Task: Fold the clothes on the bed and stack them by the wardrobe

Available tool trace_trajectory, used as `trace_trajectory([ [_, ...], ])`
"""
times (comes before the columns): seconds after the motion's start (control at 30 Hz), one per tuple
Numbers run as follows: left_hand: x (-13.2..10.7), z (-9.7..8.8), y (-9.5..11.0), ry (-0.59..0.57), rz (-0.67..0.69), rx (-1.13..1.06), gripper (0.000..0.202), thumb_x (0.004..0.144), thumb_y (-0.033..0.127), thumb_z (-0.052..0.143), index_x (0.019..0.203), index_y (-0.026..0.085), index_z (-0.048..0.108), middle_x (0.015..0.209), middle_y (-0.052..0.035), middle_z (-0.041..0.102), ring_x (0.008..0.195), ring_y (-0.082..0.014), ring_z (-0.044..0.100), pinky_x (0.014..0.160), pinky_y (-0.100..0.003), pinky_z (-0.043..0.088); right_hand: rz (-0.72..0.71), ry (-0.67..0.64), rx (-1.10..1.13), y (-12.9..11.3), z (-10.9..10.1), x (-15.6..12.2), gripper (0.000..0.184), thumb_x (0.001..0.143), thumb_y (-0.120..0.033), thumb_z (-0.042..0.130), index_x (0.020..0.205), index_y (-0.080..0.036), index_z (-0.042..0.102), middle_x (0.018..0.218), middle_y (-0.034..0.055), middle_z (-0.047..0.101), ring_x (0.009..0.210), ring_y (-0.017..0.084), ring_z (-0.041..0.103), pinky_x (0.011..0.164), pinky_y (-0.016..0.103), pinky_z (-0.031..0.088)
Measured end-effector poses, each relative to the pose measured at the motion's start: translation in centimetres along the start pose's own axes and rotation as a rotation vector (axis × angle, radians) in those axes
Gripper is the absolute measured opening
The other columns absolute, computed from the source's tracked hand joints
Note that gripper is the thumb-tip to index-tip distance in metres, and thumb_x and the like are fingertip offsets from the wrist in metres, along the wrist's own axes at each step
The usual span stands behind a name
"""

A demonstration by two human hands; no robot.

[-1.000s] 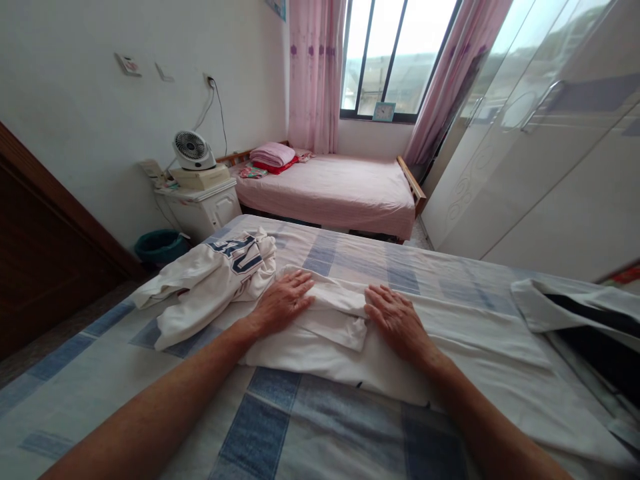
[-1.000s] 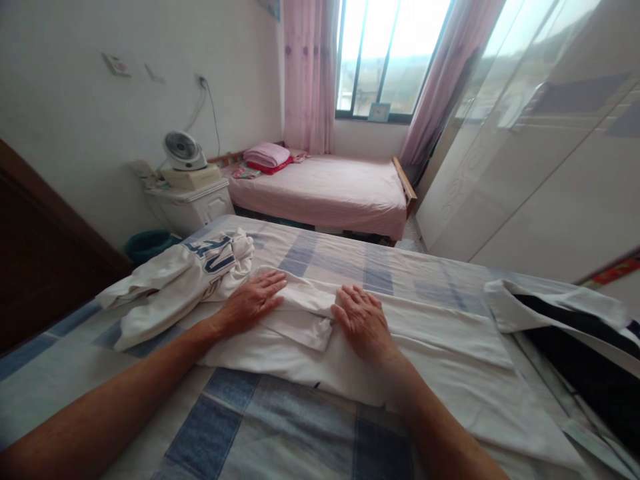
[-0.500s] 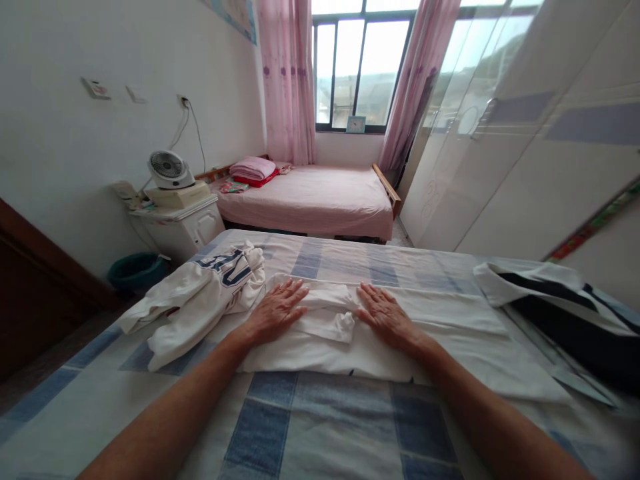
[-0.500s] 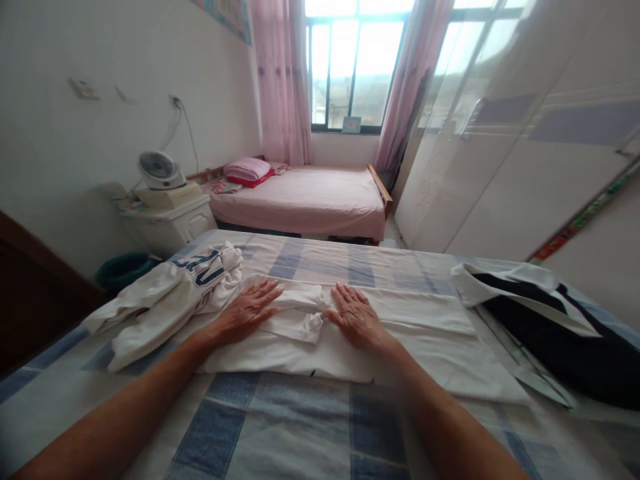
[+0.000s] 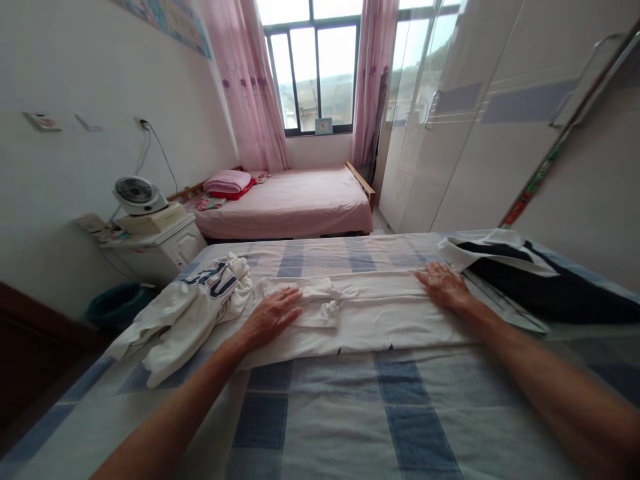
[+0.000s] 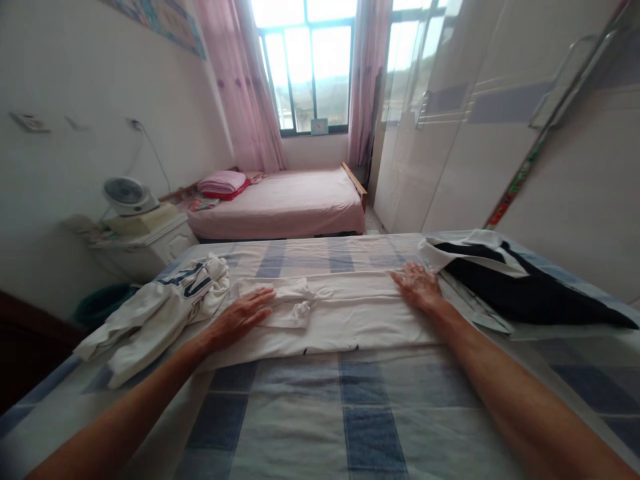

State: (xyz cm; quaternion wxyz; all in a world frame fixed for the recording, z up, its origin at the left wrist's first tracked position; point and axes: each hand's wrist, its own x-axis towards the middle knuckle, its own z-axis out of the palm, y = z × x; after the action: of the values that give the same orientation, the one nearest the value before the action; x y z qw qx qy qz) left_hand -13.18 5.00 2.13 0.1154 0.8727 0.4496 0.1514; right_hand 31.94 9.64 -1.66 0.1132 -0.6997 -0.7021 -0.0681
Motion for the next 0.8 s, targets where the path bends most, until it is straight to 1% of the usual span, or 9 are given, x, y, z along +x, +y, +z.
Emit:
trace_trajectory([
  [0.03,0.1,-0.2,0.3,0.040,-0.024,-0.002,0.048,0.093,0.045,0.036,0.131,0.019,0.052,0.139,-0.0101,0.047,0.134,-0.0246,0.036,0.111,-0.045,0.027,-0.014,-0.008,0.019,-0.2,-0.4,0.1,0.054,0.092,-0.044,0.026,0.132,-0.016,0.051,0.138,0.0183,0.046,0.130,0.032,0.039,0.103,0.055,0.029],
  [0.1,0.4,-0.5,1.0,0.094,-0.035,0.022,0.049,0.093,0.043,0.035,0.131,0.017,0.052,0.139,-0.0113,0.047,0.135,-0.0250,0.034,0.111,-0.045,0.027,-0.089,-0.033,0.085,-2.6,-1.4,-0.2,0.053,0.092,-0.042,0.027,0.133,-0.017,0.049,0.142,0.0153,0.043,0.134,0.029,0.034,0.106,0.052,0.027],
  [0.2,0.4,-0.1,1.9,0.100,-0.010,0.090,0.052,0.093,0.044,0.036,0.135,0.015,0.045,0.145,-0.0123,0.039,0.138,-0.0261,0.028,0.111,-0.047,0.024,-0.306,-0.026,0.263,-9.3,-3.1,-1.6,0.054,0.094,-0.043,0.025,0.137,-0.016,0.044,0.144,0.0114,0.040,0.136,0.022,0.030,0.110,0.041,0.026],
  [0.3,0.3,0.7,2.5,0.113,-0.007,0.164,0.056,0.093,0.047,0.036,0.141,0.018,0.037,0.149,-0.0119,0.033,0.139,-0.0272,0.023,0.111,-0.050,0.022,-0.460,-0.021,0.399,-15.9,-4.0,-3.0,0.050,0.094,-0.044,0.030,0.136,-0.021,0.044,0.145,0.0079,0.041,0.135,0.021,0.032,0.108,0.040,0.028],
  [0.4,0.2,1.5,2.3,0.111,-0.046,0.225,0.057,0.092,0.050,0.035,0.142,0.021,0.035,0.150,-0.0107,0.030,0.140,-0.0286,0.020,0.110,-0.052,0.020,-0.567,0.025,0.427,-19.7,-3.7,-3.6,0.043,0.094,-0.040,0.036,0.131,-0.023,0.048,0.142,0.0073,0.044,0.134,0.021,0.033,0.107,0.039,0.028],
  [0.47,0.0,1.8,1.5,0.064,-0.111,0.228,0.057,0.092,0.050,0.036,0.140,0.020,0.038,0.149,-0.0118,0.032,0.139,-0.0299,0.022,0.109,-0.054,0.022,-0.575,0.027,0.391,-20.6,-3.1,-3.8,0.037,0.092,-0.038,0.042,0.124,-0.023,0.054,0.133,0.0085,0.052,0.126,0.022,0.042,0.104,0.039,0.029],
  [0.57,-0.8,1.5,0.1,0.041,-0.199,0.175,0.053,0.092,0.046,0.034,0.135,0.016,0.044,0.145,-0.0144,0.038,0.136,-0.0288,0.030,0.107,-0.050,0.027,-0.517,-0.017,0.349,-20.4,-2.4,-3.8,0.030,0.091,-0.038,0.046,0.111,-0.021,0.061,0.113,0.0087,0.061,0.110,0.020,0.053,0.098,0.038,0.034],
  [0.7,-3.2,-0.2,-1.1,0.251,-0.332,0.083,0.043,0.089,0.038,0.039,0.122,0.014,0.054,0.133,-0.0162,0.051,0.127,-0.0256,0.043,0.104,-0.041,0.034,-0.471,-0.012,0.411,-19.2,-3.1,-4.6,0.029,0.092,-0.036,0.042,0.109,-0.021,0.060,0.111,0.0083,0.061,0.107,0.019,0.054,0.094,0.036,0.038],
  [0.8,-5.2,-1.9,-1.5,0.310,-0.520,-0.002,0.030,0.081,0.036,0.047,0.095,0.015,0.063,0.099,-0.0140,0.065,0.102,-0.0273,0.059,0.089,-0.040,0.044,-0.506,0.032,0.450,-17.6,-3.7,-6.1,0.030,0.093,-0.034,0.040,0.114,-0.023,0.058,0.120,0.0076,0.058,0.116,0.020,0.050,0.098,0.039,0.036],
])
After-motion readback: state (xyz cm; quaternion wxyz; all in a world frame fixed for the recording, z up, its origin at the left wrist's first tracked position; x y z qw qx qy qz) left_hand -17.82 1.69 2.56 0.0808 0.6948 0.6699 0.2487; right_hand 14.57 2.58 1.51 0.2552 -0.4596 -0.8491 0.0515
